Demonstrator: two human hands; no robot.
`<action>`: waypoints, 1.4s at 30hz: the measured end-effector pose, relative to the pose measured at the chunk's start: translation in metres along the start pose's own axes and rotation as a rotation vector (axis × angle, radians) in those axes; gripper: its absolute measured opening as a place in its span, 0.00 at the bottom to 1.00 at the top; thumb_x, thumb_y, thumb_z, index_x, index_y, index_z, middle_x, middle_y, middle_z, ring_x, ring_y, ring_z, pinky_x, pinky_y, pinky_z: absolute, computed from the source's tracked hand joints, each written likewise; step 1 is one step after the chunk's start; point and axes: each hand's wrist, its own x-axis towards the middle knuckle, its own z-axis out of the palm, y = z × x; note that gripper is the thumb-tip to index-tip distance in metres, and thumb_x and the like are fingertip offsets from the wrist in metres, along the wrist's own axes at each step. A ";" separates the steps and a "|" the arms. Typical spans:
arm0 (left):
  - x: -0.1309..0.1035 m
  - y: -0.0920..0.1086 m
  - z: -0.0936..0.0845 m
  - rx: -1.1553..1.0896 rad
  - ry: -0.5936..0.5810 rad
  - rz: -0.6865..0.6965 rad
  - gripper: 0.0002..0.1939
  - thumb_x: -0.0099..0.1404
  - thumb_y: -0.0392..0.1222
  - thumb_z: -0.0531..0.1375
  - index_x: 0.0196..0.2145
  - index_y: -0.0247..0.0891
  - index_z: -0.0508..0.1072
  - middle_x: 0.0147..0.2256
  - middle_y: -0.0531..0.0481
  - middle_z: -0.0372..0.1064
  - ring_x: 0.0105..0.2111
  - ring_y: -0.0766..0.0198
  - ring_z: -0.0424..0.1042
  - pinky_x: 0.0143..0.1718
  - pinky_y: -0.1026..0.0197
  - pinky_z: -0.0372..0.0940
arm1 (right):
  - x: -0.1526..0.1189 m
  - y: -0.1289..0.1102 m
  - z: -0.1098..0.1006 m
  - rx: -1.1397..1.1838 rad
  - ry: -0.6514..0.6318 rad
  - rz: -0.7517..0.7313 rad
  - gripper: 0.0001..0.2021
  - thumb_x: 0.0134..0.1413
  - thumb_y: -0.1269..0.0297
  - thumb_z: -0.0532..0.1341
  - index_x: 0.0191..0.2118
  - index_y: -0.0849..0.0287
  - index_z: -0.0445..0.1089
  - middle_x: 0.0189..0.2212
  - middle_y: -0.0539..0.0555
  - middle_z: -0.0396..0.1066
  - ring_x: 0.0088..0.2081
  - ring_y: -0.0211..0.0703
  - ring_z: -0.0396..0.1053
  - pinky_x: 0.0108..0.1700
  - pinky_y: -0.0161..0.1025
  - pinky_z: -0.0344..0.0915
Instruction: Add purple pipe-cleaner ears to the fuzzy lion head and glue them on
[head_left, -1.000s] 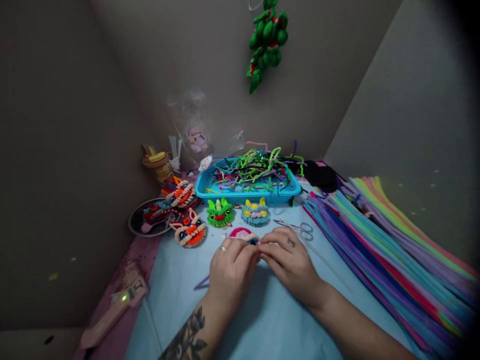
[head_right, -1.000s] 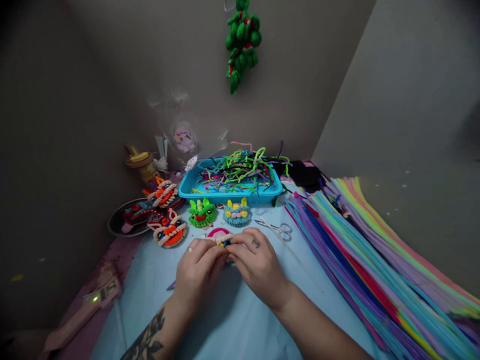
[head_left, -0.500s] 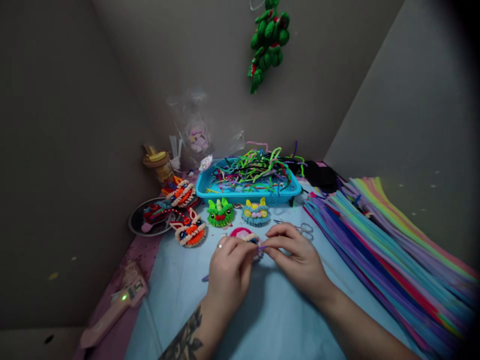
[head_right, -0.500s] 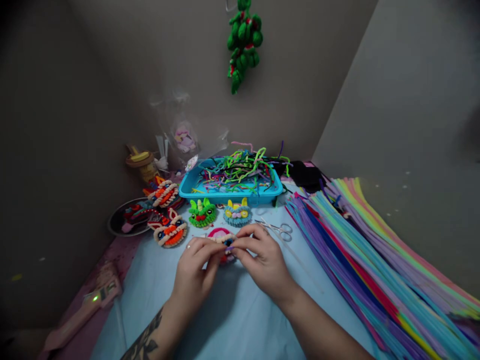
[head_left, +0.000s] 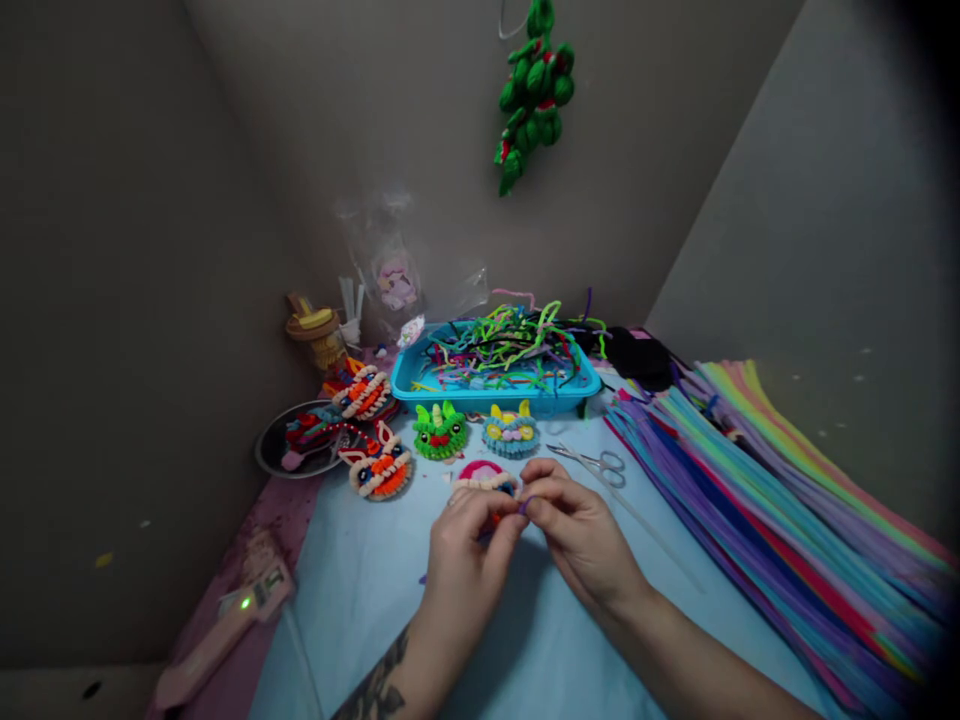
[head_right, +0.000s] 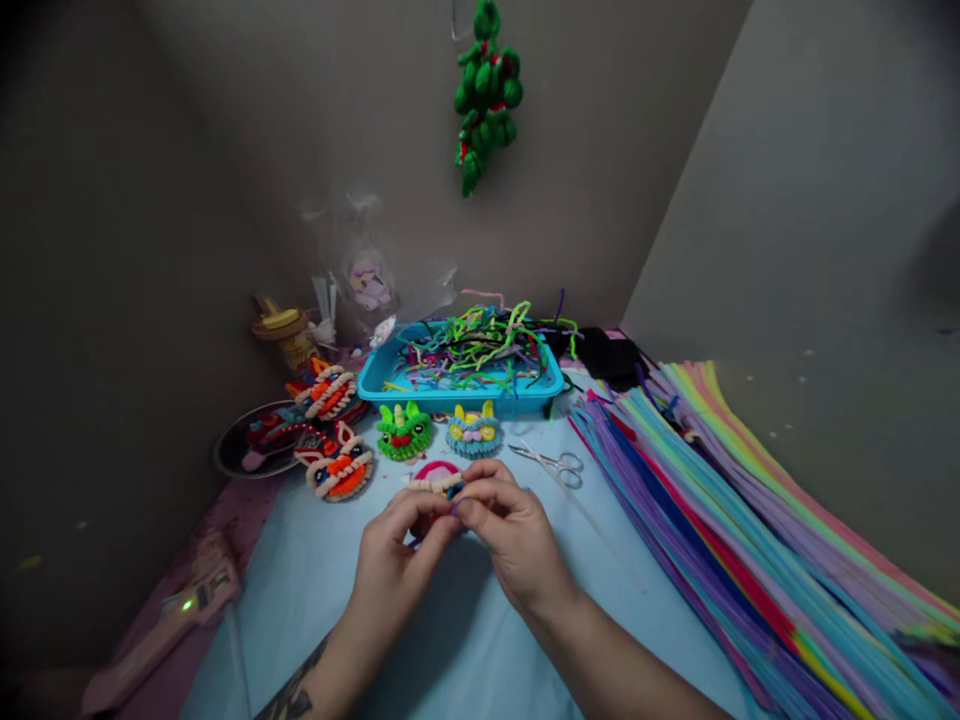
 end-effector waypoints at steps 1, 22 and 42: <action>0.000 0.000 0.000 0.005 0.001 0.009 0.03 0.61 0.33 0.60 0.29 0.37 0.73 0.28 0.50 0.71 0.30 0.63 0.69 0.32 0.62 0.64 | 0.000 0.000 0.001 -0.004 0.007 0.001 0.09 0.47 0.56 0.68 0.26 0.55 0.76 0.36 0.54 0.64 0.41 0.46 0.67 0.41 0.43 0.69; 0.002 -0.007 -0.004 0.256 -0.057 0.188 0.07 0.64 0.33 0.57 0.34 0.35 0.76 0.30 0.46 0.71 0.32 0.60 0.68 0.33 0.60 0.63 | 0.004 -0.015 -0.007 -0.355 -0.054 -0.099 0.03 0.51 0.64 0.65 0.32 0.53 0.77 0.37 0.54 0.67 0.41 0.45 0.68 0.41 0.39 0.67; 0.001 -0.006 -0.003 0.087 -0.048 -0.012 0.02 0.60 0.32 0.62 0.30 0.36 0.76 0.28 0.49 0.71 0.30 0.62 0.68 0.32 0.62 0.62 | 0.005 -0.014 -0.005 -0.366 0.035 -0.106 0.06 0.52 0.69 0.62 0.25 0.57 0.71 0.28 0.51 0.65 0.33 0.41 0.66 0.33 0.35 0.63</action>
